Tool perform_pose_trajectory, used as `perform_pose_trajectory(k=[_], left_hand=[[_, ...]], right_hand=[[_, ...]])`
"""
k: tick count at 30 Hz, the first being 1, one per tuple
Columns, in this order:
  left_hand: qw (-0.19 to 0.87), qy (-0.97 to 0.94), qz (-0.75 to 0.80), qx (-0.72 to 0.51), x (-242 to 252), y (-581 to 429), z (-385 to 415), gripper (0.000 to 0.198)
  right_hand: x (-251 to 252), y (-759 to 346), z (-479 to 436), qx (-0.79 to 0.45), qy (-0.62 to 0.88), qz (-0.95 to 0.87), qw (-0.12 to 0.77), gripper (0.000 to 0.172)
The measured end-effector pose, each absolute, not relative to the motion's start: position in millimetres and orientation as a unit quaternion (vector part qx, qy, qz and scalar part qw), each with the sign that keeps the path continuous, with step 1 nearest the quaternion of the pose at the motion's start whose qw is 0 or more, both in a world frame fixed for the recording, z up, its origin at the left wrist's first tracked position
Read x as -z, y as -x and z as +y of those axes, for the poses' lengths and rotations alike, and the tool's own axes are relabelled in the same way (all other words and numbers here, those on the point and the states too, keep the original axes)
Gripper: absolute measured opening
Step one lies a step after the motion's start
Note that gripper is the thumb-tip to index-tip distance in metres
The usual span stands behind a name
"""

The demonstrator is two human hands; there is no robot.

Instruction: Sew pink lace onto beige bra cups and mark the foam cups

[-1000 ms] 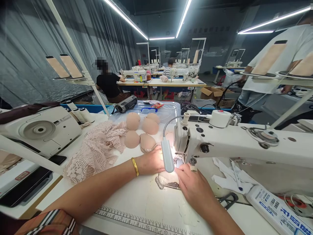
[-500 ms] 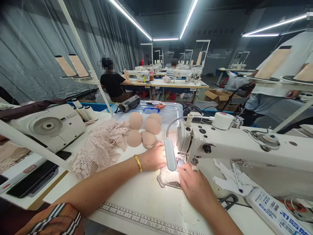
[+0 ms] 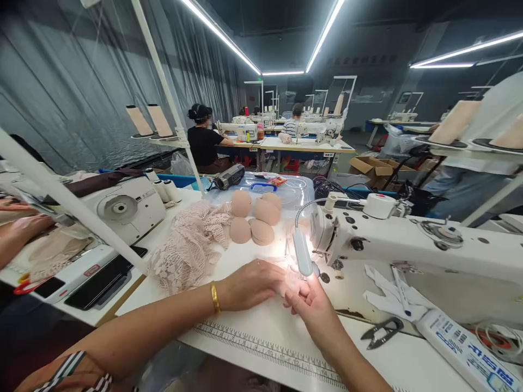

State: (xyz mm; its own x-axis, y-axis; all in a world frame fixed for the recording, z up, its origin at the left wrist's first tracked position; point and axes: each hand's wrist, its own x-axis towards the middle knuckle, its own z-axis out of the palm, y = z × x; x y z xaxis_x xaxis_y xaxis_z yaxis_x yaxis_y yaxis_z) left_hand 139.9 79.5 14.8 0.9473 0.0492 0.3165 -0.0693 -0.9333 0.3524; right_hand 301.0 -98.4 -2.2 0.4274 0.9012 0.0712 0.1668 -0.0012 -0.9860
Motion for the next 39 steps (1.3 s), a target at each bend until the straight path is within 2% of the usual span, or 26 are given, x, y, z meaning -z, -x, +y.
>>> perform_pose_trajectory(k=[3, 5, 6, 8, 10, 11, 12, 14, 17, 22, 27, 31, 34, 39], left_hand=[[0.171, -0.96, 0.158, -0.158, -19, -97, 79, 0.029], [0.173, -0.924, 0.261, -0.217, -21, -72, 67, 0.032], [0.207, -0.899, 0.291, -0.255, -20, -63, 55, 0.032], [0.384, -0.824, 0.302, -0.286, -17, -52, 22, 0.028], [0.686, -0.666, 0.255, -0.148, -12, -54, -13, 0.052], [0.789, -0.56, 0.234, -0.091, -10, -57, -28, 0.067], [0.85, -0.468, 0.23, -0.079, -8, -63, -40, 0.076], [0.907, -0.332, 0.234, -0.115, -7, -75, -55, 0.073], [0.93, -0.221, 0.222, -0.192, -9, -91, -58, 0.053], [0.911, -0.202, 0.217, -0.285, -15, -107, -52, 0.043], [0.877, -0.238, 0.258, -0.329, -24, -108, -44, 0.042], [0.882, -0.292, 0.224, -0.294, -29, -102, -42, 0.048], [0.867, -0.329, 0.227, -0.297, -25, -100, -41, 0.045], [0.859, -0.325, 0.244, -0.311, -24, -109, -39, 0.043]], right_hand=[[3, -281, -97, -0.405, 0.578, -0.326, 0.629, 0.066], [4, -273, -96, -0.418, 0.557, -0.278, 0.661, 0.066], [4, -269, -96, -0.418, 0.55, -0.256, 0.677, 0.064], [3, -258, -99, -0.413, 0.536, -0.212, 0.705, 0.059], [1, -246, -104, -0.414, 0.53, -0.171, 0.72, 0.058], [1, -241, -108, -0.416, 0.532, -0.156, 0.721, 0.057], [1, -236, -113, -0.418, 0.534, -0.149, 0.72, 0.057], [4, -231, -123, -0.415, 0.534, -0.152, 0.721, 0.054], [14, -232, -136, -0.391, 0.524, -0.179, 0.735, 0.047], [32, -219, -155, -0.358, 0.556, -0.223, 0.716, 0.045], [21, -207, -157, -0.345, 0.617, -0.311, 0.635, 0.053], [-4, -225, -143, -0.425, 0.577, -0.232, 0.658, 0.067], [-16, -231, -141, -0.48, 0.527, -0.161, 0.683, 0.079], [-12, -223, -150, -0.362, 0.6, -0.208, 0.682, 0.085]])
